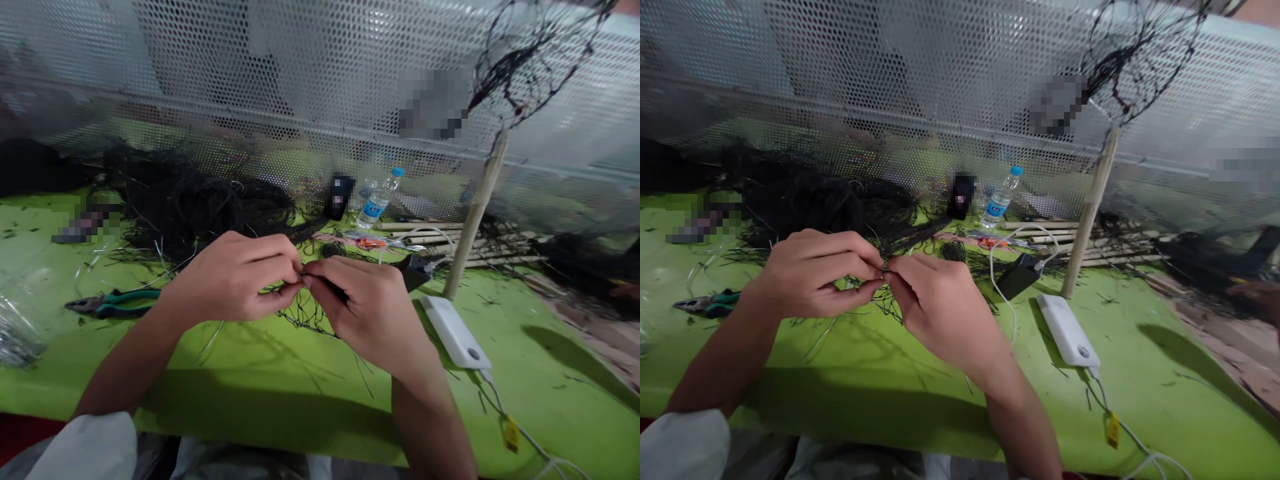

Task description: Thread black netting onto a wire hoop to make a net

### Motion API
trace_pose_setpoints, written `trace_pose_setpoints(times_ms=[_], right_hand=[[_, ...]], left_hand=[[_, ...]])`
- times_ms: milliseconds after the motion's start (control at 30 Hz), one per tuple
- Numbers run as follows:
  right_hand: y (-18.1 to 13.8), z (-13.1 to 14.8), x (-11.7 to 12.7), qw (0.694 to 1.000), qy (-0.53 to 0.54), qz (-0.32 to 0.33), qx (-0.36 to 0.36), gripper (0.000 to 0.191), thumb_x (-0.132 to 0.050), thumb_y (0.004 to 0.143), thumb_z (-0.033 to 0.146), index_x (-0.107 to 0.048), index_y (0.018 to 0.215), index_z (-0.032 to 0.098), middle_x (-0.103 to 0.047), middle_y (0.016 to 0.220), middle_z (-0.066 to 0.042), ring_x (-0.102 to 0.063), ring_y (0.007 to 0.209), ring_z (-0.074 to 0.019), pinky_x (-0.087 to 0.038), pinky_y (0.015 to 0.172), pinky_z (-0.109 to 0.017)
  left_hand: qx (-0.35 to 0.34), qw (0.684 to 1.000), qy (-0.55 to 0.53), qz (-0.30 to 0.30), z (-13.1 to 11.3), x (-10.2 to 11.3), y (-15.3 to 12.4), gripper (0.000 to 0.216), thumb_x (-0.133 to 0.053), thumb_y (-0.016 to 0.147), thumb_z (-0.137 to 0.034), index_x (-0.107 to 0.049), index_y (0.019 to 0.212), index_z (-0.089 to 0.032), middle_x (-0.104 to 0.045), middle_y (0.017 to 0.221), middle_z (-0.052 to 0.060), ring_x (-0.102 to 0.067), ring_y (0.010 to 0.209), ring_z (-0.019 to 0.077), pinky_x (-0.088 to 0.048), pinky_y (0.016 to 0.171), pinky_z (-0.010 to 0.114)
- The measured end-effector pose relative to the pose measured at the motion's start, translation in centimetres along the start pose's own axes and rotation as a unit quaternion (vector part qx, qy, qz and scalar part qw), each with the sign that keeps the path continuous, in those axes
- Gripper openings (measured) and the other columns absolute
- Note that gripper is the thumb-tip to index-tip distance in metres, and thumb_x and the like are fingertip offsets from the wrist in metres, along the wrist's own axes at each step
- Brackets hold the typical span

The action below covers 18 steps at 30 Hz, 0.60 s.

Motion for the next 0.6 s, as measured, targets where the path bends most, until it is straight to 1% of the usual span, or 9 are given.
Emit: trace_pose_setpoints(times_ms=[100, 200, 267, 400, 467, 600], right_hand=[[-0.1, 0.2, 0.1, 1.000, -0.009, -0.005, 0.009, 0.018, -0.057, 0.102, 0.016, -0.070, 0.091, 0.018, -0.072, 0.080, -0.002, -0.064, 0.069, -0.0130, -0.041, 0.063, -0.026], [-0.1, 0.5, 0.1, 0.999, -0.031, 0.000, 0.020, 0.019, -0.055, 0.103, 0.017, -0.070, 0.091, 0.017, -0.069, 0.078, -0.002, -0.062, 0.067, -0.0130, -0.041, 0.062, -0.027], [-0.1, 0.7, -0.3, 0.998, -0.047, 0.013, 0.028, 0.020, -0.054, 0.103, 0.017, -0.071, 0.093, 0.015, -0.068, 0.079, -0.003, -0.061, 0.066, -0.0137, -0.041, 0.062, -0.027], [-0.1, 0.6, -1.4, 0.996, -0.064, 0.056, 0.029, 0.022, -0.051, 0.104, 0.019, -0.072, 0.100, 0.012, -0.066, 0.079, -0.004, -0.061, 0.066, -0.0149, -0.041, 0.062, -0.029], [-0.1, 0.4, -1.9, 0.995, -0.069, 0.075, 0.023, 0.023, -0.050, 0.105, 0.018, -0.072, 0.102, 0.011, -0.067, 0.080, -0.004, -0.062, 0.068, -0.0154, -0.041, 0.063, -0.029], [-0.1, 0.3, -2.7, 0.992, -0.072, 0.102, 0.030, 0.025, -0.048, 0.106, 0.018, -0.072, 0.105, 0.011, -0.067, 0.082, -0.005, -0.064, 0.071, -0.0160, -0.041, 0.064, -0.030]], left_hand=[[0.041, 0.999, -0.021, -0.007, 0.5, 0.3, 0.2, 0.008, -0.070, 0.089, -0.019, -0.066, 0.083, -0.022, -0.076, 0.086, -0.003, -0.069, 0.065, 0.0087, -0.045, 0.053, 0.022], [0.090, 0.995, -0.044, 0.013, 1.1, 0.1, 0.3, 0.004, -0.071, 0.091, -0.020, -0.070, 0.093, -0.024, -0.076, 0.080, -0.005, -0.072, 0.068, 0.0092, -0.050, 0.059, 0.020], [0.115, 0.991, -0.062, 0.032, 1.5, 0.0, 0.2, 0.008, -0.072, 0.092, -0.022, -0.071, 0.100, -0.024, -0.078, 0.081, -0.005, -0.075, 0.072, 0.0103, -0.053, 0.064, 0.018], [0.161, 0.975, -0.143, 0.056, 2.4, 0.0, -0.1, 0.008, -0.078, 0.089, -0.023, -0.074, 0.096, -0.023, -0.080, 0.082, -0.005, -0.077, 0.071, 0.0103, -0.056, 0.067, 0.016], [0.173, 0.969, -0.163, 0.071, 2.8, -0.2, -0.1, 0.008, -0.081, 0.087, -0.022, -0.076, 0.094, -0.023, -0.081, 0.081, -0.006, -0.077, 0.070, 0.0101, -0.056, 0.066, 0.015], [0.168, 0.968, -0.157, 0.097, 2.8, -0.5, -0.2, 0.007, -0.082, 0.086, -0.022, -0.078, 0.092, -0.022, -0.081, 0.080, -0.005, -0.077, 0.069, 0.0102, -0.055, 0.064, 0.015]])
Point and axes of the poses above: each hand's wrist, its own y-axis towards the middle knuckle, its own x-axis out of the back of the hand, z = x × y, the point moved 10 cm from there along y, towards the middle knuckle
